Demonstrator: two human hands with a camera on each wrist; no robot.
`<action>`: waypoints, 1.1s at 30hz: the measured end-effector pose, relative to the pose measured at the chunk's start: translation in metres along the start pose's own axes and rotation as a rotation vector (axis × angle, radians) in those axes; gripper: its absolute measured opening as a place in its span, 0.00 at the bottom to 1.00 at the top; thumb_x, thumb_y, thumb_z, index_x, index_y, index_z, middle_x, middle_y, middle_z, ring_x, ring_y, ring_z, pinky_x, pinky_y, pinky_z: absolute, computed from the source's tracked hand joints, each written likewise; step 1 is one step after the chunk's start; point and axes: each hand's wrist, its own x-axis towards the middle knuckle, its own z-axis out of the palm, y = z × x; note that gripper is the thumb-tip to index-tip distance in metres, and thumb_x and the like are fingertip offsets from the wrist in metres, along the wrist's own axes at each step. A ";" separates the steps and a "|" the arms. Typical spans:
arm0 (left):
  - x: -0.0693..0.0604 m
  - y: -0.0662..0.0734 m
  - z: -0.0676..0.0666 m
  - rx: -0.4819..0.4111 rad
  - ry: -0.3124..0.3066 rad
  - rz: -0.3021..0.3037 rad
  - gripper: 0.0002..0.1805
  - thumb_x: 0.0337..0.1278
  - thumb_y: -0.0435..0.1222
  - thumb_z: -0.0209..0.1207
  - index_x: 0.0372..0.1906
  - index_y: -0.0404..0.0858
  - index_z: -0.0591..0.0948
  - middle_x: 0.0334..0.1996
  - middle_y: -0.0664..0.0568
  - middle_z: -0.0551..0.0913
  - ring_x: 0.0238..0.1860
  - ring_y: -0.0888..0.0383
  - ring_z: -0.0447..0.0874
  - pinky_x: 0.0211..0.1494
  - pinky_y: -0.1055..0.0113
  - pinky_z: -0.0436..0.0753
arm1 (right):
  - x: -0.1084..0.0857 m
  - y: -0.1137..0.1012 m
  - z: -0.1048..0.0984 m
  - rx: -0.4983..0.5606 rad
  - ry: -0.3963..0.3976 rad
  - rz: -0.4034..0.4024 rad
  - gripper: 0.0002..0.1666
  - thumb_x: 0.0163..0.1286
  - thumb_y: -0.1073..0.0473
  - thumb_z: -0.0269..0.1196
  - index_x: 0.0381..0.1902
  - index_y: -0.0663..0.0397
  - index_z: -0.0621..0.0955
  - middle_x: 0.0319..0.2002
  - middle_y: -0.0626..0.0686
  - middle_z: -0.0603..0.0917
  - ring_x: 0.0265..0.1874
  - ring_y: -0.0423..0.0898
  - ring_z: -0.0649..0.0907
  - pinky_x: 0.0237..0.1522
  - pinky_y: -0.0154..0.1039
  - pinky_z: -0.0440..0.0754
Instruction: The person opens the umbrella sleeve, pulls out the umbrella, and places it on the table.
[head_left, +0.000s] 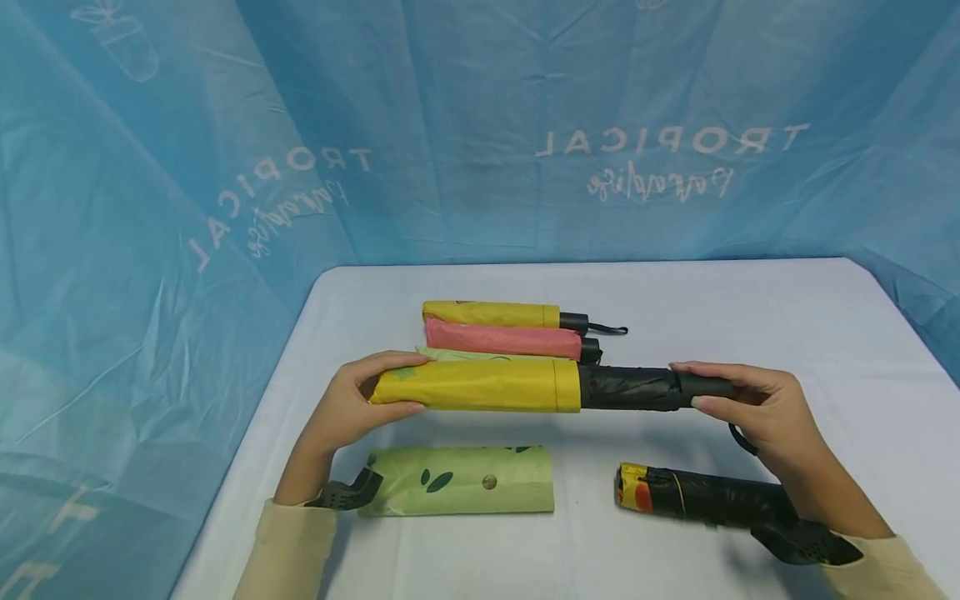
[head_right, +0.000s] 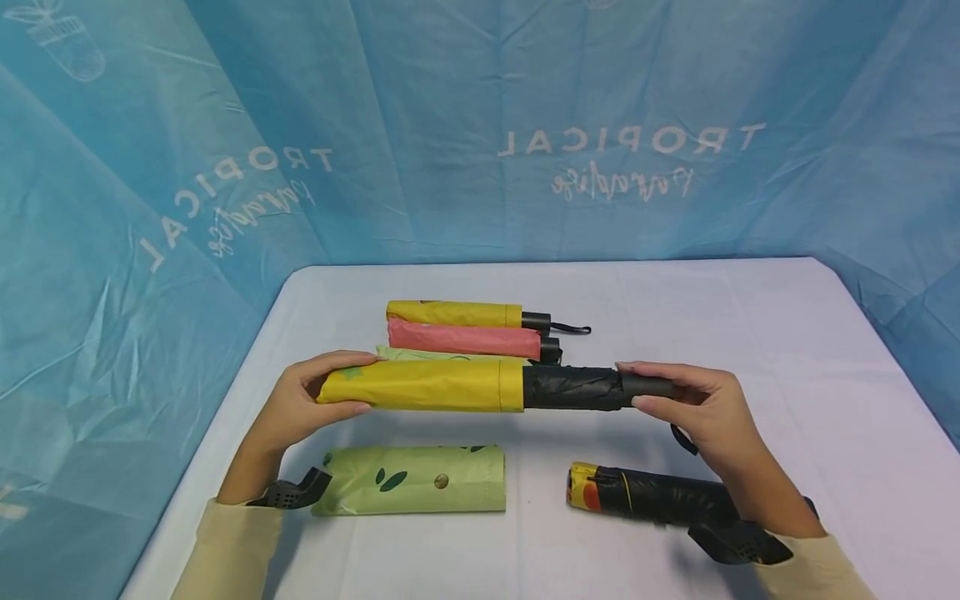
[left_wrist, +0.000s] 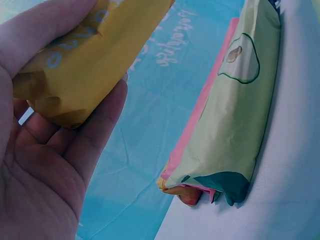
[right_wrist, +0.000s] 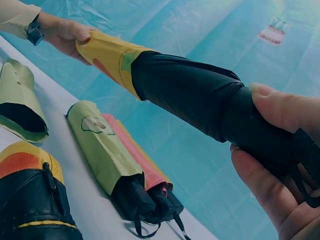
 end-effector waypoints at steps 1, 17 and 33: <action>0.000 0.000 0.000 0.001 -0.001 0.002 0.30 0.55 0.22 0.70 0.65 0.35 0.79 0.61 0.44 0.80 0.44 0.50 0.81 0.46 0.62 0.87 | -0.001 0.001 -0.001 0.003 -0.002 -0.001 0.24 0.63 0.82 0.65 0.58 0.79 0.79 0.56 0.57 0.86 0.55 0.47 0.85 0.45 0.35 0.86; -0.011 -0.004 -0.009 0.021 0.042 0.023 0.29 0.54 0.19 0.69 0.64 0.32 0.80 0.59 0.42 0.81 0.44 0.50 0.81 0.43 0.63 0.87 | -0.010 0.006 -0.015 0.095 -0.013 -0.077 0.24 0.62 0.88 0.60 0.58 0.84 0.76 0.56 0.61 0.85 0.54 0.48 0.85 0.43 0.33 0.86; -0.014 -0.012 -0.011 -0.049 0.075 0.101 0.29 0.53 0.15 0.66 0.63 0.26 0.78 0.59 0.38 0.80 0.44 0.50 0.80 0.43 0.65 0.86 | -0.022 0.016 -0.039 0.219 -0.029 -0.124 0.26 0.62 0.92 0.51 0.59 0.87 0.73 0.58 0.61 0.84 0.34 0.38 0.85 0.13 0.40 0.58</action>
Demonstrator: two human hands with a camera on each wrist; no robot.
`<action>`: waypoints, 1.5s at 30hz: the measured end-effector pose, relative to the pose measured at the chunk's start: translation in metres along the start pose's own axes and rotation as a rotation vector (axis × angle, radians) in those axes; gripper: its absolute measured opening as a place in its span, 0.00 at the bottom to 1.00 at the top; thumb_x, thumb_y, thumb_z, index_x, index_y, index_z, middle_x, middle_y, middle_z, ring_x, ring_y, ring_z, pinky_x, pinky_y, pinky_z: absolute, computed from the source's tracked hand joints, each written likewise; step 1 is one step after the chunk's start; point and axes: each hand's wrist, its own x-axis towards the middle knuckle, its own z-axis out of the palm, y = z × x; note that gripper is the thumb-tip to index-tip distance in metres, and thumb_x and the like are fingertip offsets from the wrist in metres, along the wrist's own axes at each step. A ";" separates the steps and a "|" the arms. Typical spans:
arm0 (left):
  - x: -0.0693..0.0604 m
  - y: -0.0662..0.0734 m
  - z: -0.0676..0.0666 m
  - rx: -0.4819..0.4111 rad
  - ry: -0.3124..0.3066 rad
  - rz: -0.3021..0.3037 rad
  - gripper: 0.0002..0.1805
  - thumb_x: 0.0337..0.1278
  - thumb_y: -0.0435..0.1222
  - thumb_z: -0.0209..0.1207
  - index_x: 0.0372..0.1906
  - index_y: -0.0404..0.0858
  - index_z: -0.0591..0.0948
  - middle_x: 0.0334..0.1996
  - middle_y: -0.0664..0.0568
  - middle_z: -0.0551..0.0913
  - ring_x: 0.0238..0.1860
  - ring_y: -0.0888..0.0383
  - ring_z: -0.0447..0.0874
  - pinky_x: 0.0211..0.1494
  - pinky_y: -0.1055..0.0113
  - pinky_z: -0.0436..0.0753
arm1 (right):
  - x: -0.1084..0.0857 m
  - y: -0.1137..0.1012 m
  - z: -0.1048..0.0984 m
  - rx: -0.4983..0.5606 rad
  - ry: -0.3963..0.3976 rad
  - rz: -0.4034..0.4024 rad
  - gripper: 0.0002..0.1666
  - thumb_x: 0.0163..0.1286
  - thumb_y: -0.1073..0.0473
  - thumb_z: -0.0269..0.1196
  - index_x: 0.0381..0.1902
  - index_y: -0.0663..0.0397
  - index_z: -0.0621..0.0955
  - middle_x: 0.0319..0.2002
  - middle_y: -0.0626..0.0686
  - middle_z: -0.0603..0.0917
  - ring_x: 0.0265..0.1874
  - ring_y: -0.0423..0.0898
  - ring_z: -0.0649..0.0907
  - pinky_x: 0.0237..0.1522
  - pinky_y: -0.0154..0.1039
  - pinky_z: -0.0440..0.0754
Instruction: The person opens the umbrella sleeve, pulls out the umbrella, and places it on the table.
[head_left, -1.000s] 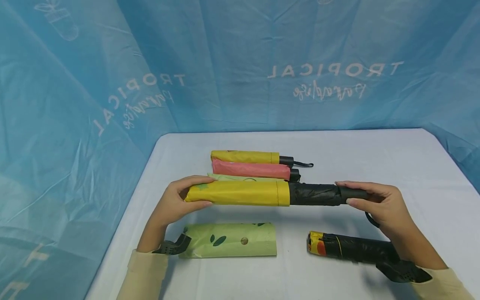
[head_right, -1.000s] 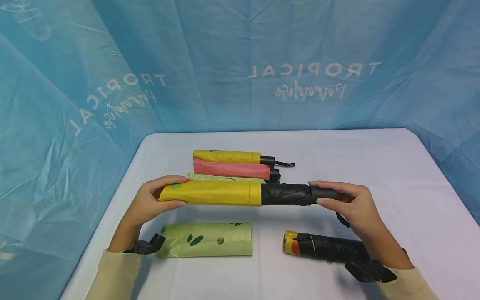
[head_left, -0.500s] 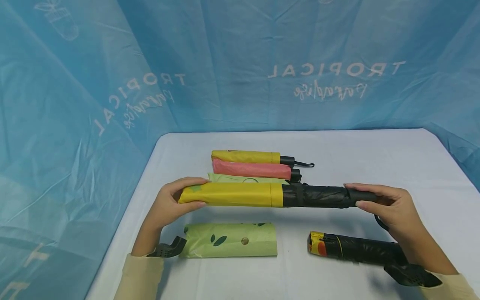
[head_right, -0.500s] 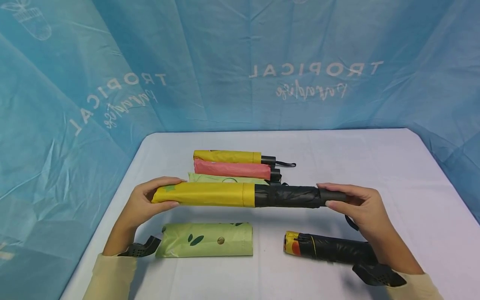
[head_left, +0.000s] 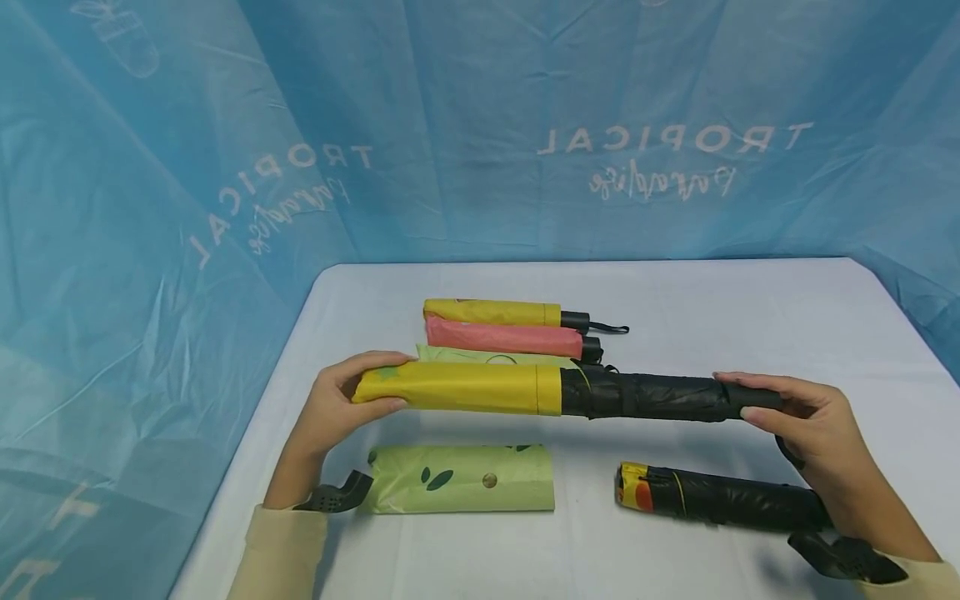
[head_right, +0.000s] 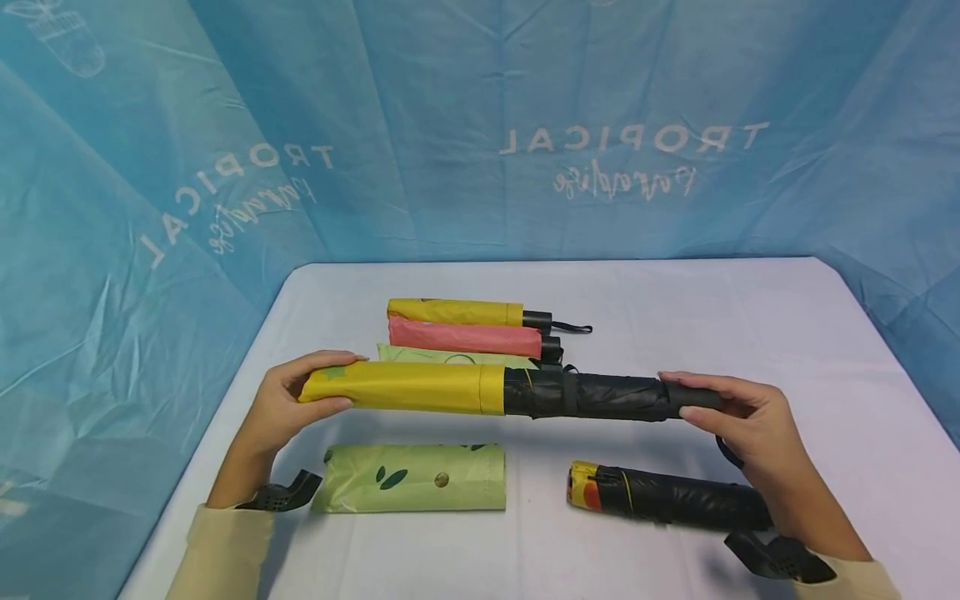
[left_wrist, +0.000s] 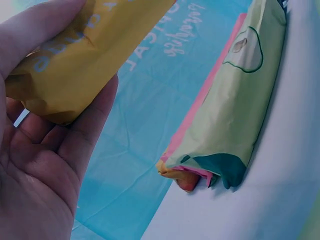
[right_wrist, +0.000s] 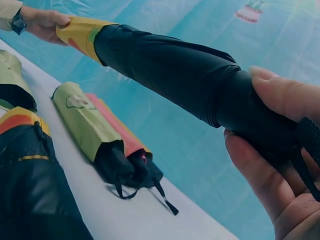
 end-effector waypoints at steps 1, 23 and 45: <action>0.000 -0.001 0.000 -0.004 0.002 0.002 0.29 0.53 0.15 0.66 0.63 0.25 0.78 0.58 0.38 0.80 0.44 0.51 0.80 0.43 0.65 0.86 | -0.001 0.000 -0.001 -0.004 -0.001 0.005 0.26 0.62 0.92 0.51 0.59 0.86 0.73 0.58 0.60 0.85 0.30 0.39 0.84 0.12 0.40 0.57; -0.016 -0.011 -0.010 -0.011 0.119 -0.073 0.26 0.54 0.15 0.65 0.61 0.24 0.79 0.57 0.40 0.82 0.46 0.52 0.78 0.44 0.68 0.84 | -0.031 -0.011 -0.037 -0.152 0.108 0.082 0.24 0.67 0.89 0.51 0.61 0.83 0.73 0.58 0.52 0.86 0.08 0.39 0.66 0.07 0.41 0.57; -0.029 -0.049 -0.001 0.041 0.007 -0.185 0.27 0.58 0.22 0.68 0.63 0.35 0.80 0.61 0.42 0.80 0.55 0.51 0.80 0.53 0.67 0.84 | -0.073 0.014 -0.079 -0.142 0.162 0.269 0.25 0.71 0.83 0.54 0.65 0.78 0.72 0.59 0.47 0.85 0.57 0.37 0.82 0.50 0.33 0.84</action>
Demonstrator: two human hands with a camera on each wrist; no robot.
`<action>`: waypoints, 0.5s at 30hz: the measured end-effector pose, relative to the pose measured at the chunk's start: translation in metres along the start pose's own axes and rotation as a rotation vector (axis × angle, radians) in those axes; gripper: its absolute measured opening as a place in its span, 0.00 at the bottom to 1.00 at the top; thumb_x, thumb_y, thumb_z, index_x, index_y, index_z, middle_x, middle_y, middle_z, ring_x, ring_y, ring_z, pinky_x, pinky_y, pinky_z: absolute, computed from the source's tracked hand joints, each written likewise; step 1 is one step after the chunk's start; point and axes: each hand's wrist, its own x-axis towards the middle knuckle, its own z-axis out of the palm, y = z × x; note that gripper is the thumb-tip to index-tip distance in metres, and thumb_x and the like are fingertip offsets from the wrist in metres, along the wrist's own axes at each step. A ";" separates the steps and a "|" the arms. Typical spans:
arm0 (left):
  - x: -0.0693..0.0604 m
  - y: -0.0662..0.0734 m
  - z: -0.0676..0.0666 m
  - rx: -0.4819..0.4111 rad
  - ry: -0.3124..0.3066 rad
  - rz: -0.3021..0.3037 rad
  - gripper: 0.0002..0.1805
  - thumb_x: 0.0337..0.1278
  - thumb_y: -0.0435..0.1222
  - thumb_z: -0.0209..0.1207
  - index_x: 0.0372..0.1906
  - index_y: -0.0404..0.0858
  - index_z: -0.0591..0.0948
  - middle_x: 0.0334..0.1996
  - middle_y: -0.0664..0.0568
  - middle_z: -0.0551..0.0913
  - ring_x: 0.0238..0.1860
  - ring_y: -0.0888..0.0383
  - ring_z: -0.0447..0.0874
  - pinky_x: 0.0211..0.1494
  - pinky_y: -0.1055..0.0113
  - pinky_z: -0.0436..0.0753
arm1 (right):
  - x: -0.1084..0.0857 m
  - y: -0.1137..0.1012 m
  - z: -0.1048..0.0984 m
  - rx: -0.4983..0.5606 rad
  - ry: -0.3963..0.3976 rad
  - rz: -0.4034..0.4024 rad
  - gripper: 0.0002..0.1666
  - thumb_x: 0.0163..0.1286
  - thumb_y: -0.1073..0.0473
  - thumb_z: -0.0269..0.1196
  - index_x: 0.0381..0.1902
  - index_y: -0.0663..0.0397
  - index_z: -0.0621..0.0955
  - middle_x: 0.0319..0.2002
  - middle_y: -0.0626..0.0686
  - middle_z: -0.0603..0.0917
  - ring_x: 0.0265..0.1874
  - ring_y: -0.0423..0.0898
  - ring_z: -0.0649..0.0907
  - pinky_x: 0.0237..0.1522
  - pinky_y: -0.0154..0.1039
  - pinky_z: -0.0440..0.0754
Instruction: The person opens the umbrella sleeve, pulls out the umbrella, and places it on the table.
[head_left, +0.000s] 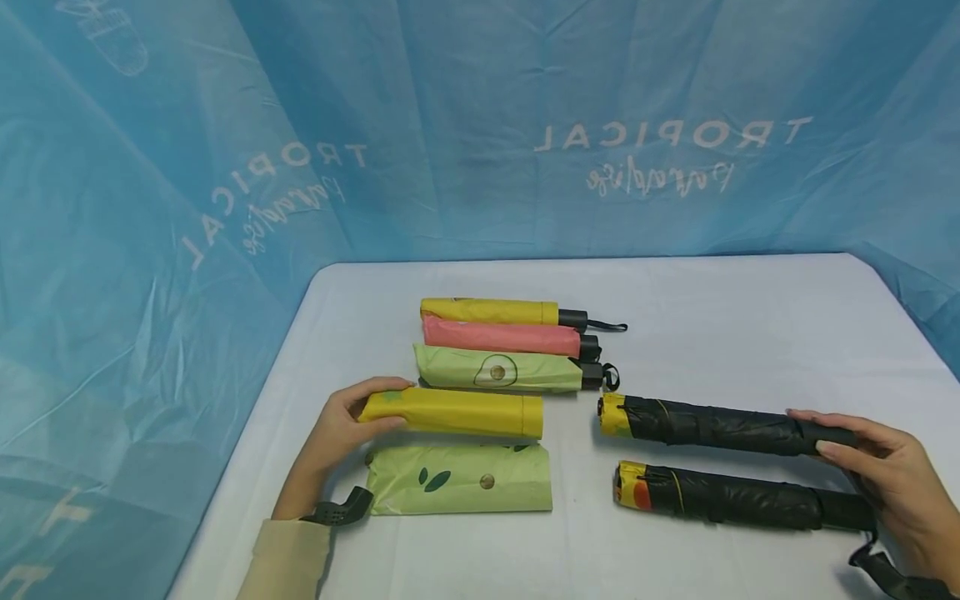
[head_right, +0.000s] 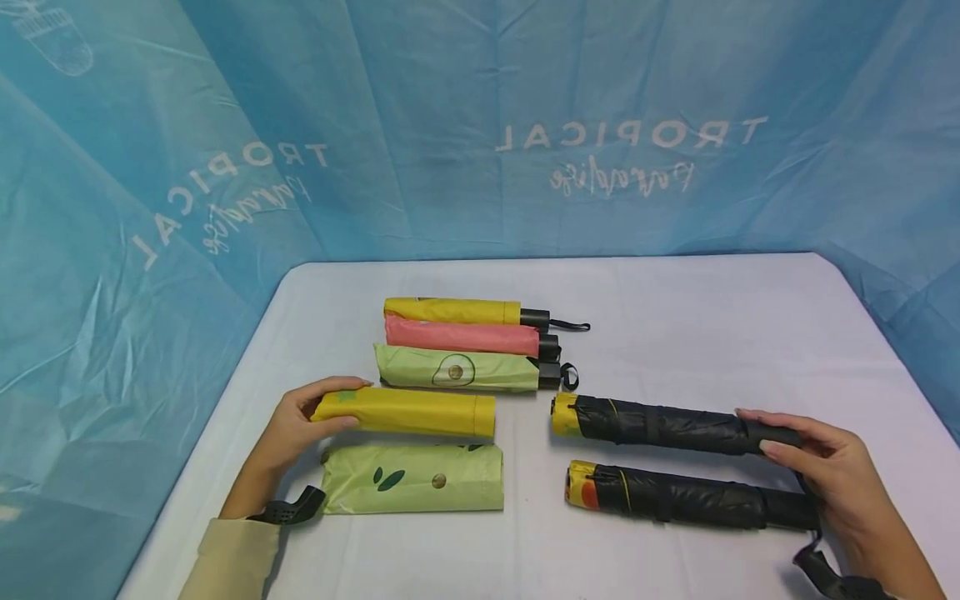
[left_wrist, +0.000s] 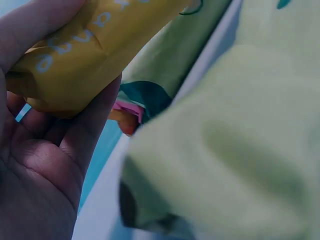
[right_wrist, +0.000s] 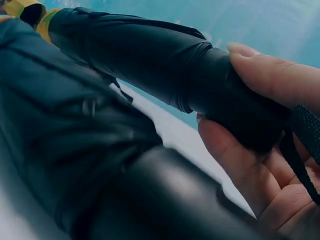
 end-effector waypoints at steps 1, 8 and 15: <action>0.000 -0.001 0.001 0.005 0.000 -0.004 0.27 0.58 0.22 0.68 0.63 0.35 0.81 0.61 0.42 0.81 0.55 0.52 0.81 0.53 0.67 0.84 | -0.001 0.001 0.000 0.004 0.014 0.029 0.25 0.72 0.81 0.55 0.66 0.77 0.72 0.58 0.46 0.85 0.56 0.37 0.83 0.49 0.33 0.84; -0.004 -0.008 0.002 0.038 0.002 -0.032 0.27 0.58 0.24 0.69 0.63 0.38 0.81 0.62 0.45 0.81 0.56 0.53 0.80 0.54 0.67 0.83 | 0.000 0.008 -0.003 0.024 -0.011 0.067 0.25 0.73 0.81 0.54 0.67 0.75 0.72 0.60 0.48 0.84 0.57 0.38 0.83 0.50 0.37 0.84; -0.004 -0.016 0.003 0.073 -0.051 -0.044 0.27 0.58 0.26 0.70 0.63 0.40 0.82 0.62 0.46 0.81 0.62 0.53 0.78 0.62 0.66 0.79 | -0.002 0.016 -0.005 -0.020 -0.062 0.036 0.25 0.72 0.83 0.53 0.65 0.77 0.72 0.62 0.47 0.83 0.58 0.37 0.82 0.48 0.38 0.85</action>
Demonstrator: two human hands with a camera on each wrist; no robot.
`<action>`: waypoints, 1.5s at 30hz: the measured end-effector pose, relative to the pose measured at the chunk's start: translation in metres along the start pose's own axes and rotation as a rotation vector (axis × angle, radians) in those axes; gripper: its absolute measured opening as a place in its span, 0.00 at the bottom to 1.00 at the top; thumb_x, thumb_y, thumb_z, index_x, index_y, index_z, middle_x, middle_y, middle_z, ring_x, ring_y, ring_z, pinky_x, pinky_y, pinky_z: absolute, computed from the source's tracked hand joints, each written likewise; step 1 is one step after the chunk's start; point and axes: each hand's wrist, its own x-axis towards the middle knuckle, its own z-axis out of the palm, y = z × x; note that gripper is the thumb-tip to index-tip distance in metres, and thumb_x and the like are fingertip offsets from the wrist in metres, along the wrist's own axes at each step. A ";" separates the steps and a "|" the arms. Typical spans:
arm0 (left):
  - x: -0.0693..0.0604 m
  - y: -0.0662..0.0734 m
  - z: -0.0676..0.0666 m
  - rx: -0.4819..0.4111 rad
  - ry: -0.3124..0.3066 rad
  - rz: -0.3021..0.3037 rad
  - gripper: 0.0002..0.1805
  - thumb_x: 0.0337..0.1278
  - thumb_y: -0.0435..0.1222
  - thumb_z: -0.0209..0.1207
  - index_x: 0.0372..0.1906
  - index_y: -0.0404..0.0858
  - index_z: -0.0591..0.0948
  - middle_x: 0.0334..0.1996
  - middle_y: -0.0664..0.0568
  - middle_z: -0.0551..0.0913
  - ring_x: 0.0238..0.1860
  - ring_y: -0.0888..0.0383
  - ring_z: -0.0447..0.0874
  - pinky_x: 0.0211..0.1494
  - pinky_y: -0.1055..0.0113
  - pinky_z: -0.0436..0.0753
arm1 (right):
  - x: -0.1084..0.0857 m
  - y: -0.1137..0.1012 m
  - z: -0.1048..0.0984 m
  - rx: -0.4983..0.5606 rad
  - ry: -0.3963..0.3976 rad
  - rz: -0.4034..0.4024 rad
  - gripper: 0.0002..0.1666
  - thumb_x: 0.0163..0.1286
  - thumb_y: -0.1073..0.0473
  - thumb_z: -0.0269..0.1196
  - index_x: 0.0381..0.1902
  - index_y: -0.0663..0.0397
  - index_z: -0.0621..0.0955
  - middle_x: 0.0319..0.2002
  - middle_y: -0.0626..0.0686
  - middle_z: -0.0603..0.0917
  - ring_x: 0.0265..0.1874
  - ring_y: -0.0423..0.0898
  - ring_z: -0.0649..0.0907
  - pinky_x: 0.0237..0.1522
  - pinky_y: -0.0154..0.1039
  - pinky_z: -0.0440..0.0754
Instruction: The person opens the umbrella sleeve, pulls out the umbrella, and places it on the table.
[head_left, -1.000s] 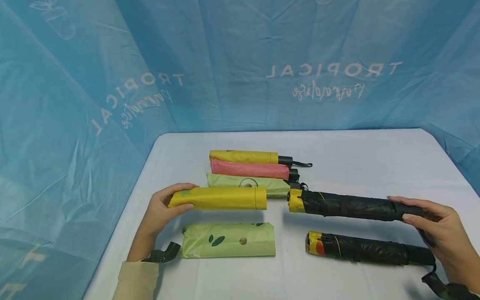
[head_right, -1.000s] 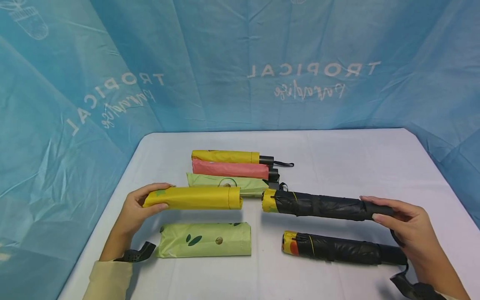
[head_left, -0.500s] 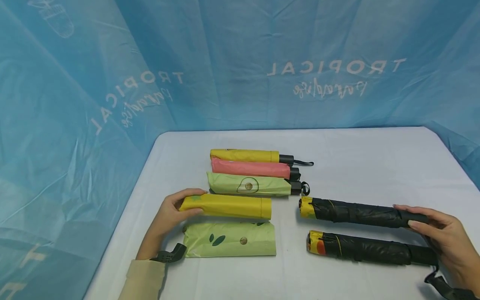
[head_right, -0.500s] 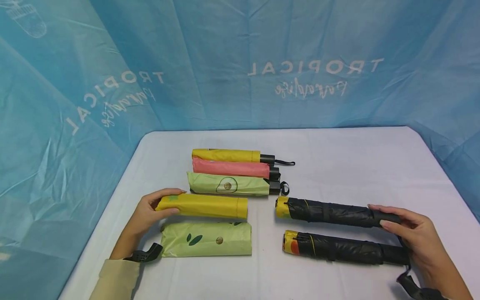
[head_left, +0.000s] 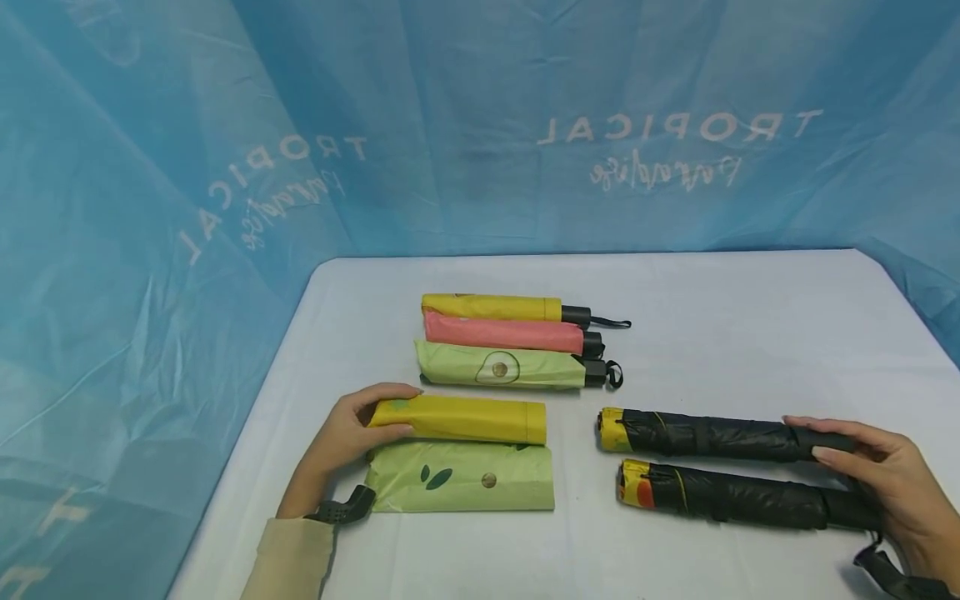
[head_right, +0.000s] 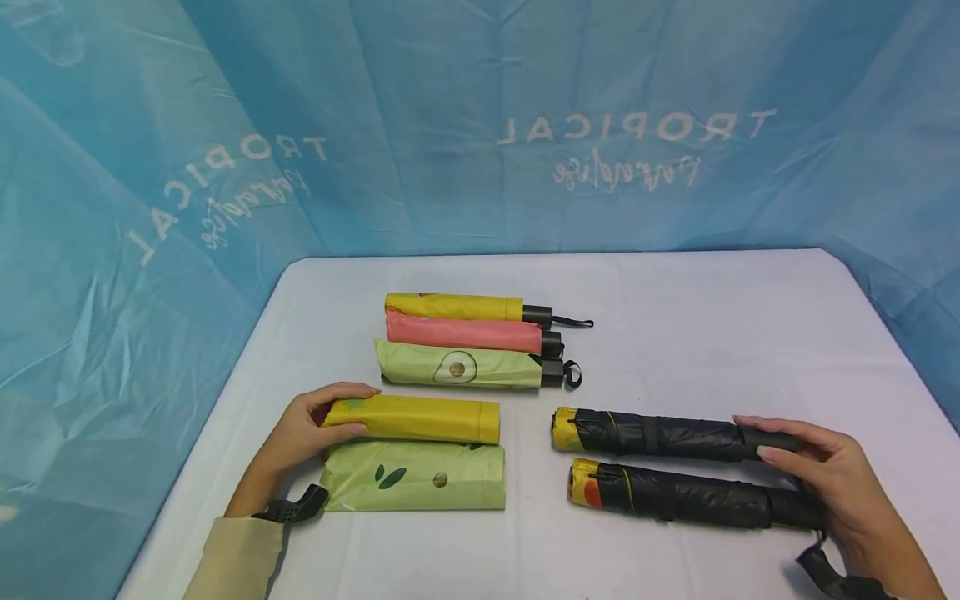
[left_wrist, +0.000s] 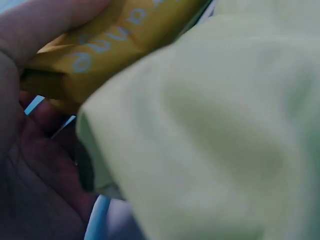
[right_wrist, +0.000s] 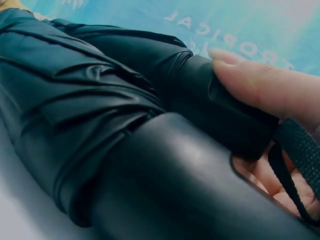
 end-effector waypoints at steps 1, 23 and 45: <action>0.001 0.000 0.001 0.015 -0.006 -0.004 0.26 0.58 0.27 0.71 0.63 0.41 0.82 0.62 0.48 0.81 0.63 0.53 0.78 0.63 0.66 0.78 | -0.001 0.001 0.000 -0.012 0.008 0.005 0.24 0.71 0.83 0.54 0.65 0.77 0.73 0.61 0.47 0.84 0.58 0.36 0.82 0.48 0.37 0.85; 0.001 0.008 0.002 0.184 -0.075 -0.017 0.28 0.54 0.38 0.76 0.62 0.50 0.83 0.61 0.57 0.82 0.66 0.57 0.75 0.70 0.68 0.71 | -0.008 0.010 -0.016 -0.539 0.017 0.038 0.33 0.68 0.76 0.66 0.70 0.68 0.72 0.57 0.38 0.84 0.53 0.28 0.81 0.43 0.30 0.84; -0.018 0.024 -0.053 0.128 0.112 0.073 0.32 0.59 0.20 0.66 0.69 0.36 0.76 0.65 0.42 0.78 0.66 0.54 0.75 0.68 0.68 0.72 | 0.004 -0.005 -0.028 -0.022 0.091 -0.038 0.29 0.78 0.75 0.52 0.74 0.73 0.63 0.61 0.48 0.83 0.58 0.37 0.83 0.56 0.30 0.79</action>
